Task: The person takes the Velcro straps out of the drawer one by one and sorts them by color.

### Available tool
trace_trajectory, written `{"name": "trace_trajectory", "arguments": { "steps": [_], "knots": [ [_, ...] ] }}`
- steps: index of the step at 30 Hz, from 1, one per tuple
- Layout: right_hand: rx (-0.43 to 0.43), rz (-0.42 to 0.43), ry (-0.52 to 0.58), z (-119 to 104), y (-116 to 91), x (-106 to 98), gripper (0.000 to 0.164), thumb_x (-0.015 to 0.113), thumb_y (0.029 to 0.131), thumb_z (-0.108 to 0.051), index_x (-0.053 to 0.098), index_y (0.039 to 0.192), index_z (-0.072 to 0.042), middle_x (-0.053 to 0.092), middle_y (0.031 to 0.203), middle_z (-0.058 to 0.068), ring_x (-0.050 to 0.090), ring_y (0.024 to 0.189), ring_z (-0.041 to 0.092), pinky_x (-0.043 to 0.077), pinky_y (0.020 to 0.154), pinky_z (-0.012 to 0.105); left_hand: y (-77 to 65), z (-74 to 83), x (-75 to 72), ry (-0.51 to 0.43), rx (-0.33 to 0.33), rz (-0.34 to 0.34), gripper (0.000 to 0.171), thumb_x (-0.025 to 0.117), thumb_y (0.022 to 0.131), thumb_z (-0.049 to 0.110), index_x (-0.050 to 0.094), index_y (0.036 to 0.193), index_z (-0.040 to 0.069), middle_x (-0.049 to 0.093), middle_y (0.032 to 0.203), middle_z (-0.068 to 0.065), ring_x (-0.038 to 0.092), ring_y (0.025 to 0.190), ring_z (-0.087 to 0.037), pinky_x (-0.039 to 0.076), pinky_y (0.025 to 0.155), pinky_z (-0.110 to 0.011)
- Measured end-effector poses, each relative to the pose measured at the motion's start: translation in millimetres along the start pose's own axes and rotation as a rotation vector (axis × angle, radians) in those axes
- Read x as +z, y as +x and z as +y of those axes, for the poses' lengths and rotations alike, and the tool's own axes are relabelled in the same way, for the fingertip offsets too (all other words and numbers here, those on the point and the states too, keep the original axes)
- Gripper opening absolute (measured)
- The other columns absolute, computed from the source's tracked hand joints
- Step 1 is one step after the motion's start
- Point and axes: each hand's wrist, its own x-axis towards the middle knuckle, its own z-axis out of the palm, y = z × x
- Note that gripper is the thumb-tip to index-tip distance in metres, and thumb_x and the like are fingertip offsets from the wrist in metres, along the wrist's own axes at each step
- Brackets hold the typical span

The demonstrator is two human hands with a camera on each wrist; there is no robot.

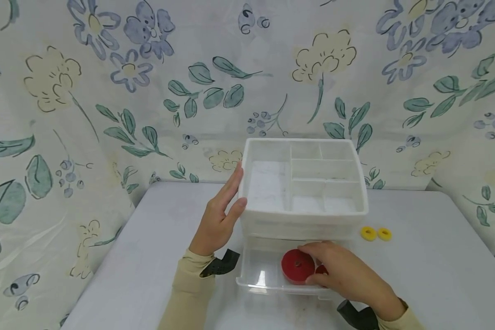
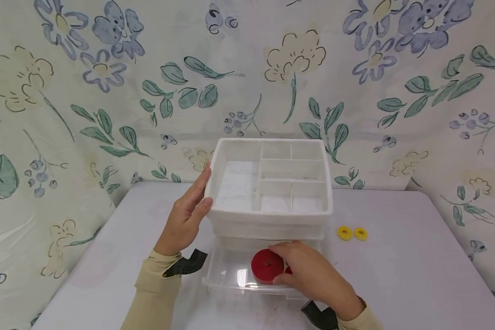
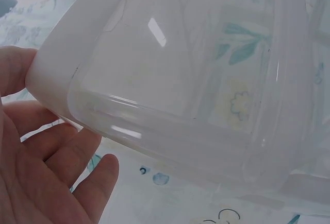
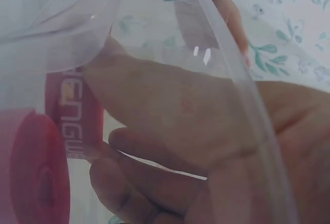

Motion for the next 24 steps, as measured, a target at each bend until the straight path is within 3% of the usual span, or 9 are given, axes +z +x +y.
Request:
{"name": "trace_trajectory", "arguments": {
  "steps": [8, 17, 24],
  "knots": [
    [0.022, -0.005, -0.024, -0.1, -1.8, -0.4, 0.062, 0.085, 0.081, -0.024, 0.062, 0.134, -0.001, 0.064, 0.130, 0.005, 0.059, 0.115, 0.023, 0.056, 0.093, 0.043, -0.6, 0.0, 1.0, 0.002, 0.002, 0.004, 0.061, 0.051, 0.103, 0.003, 0.026, 0.158, 0.004, 0.021, 0.166, -0.006, 0.021, 0.152, -0.025, 0.022, 0.121, -0.035],
    [0.002, -0.002, -0.004, 0.5, -2.9, -0.9, 0.061, 0.081, 0.085, -0.035, 0.063, 0.133, -0.003, 0.064, 0.125, 0.003, 0.057, 0.098, 0.013, 0.057, 0.081, 0.029, -0.8, 0.0, 0.8, -0.002, -0.001, 0.005, 0.060, 0.051, 0.103, 0.004, 0.027, 0.158, 0.004, 0.021, 0.166, -0.007, 0.021, 0.152, -0.025, 0.023, 0.121, -0.034],
    [-0.011, -0.016, 0.041, 0.3, -4.4, -2.6, 0.059, 0.078, 0.088, -0.036, 0.062, 0.135, -0.006, 0.062, 0.127, 0.002, 0.058, 0.101, 0.013, 0.057, 0.082, 0.027, 0.0, -0.3, 1.3, -0.007, -0.002, 0.001, 0.058, 0.050, 0.106, 0.011, 0.026, 0.158, 0.004, 0.021, 0.166, -0.005, 0.021, 0.152, -0.025, 0.023, 0.121, -0.034]
  ]
}}
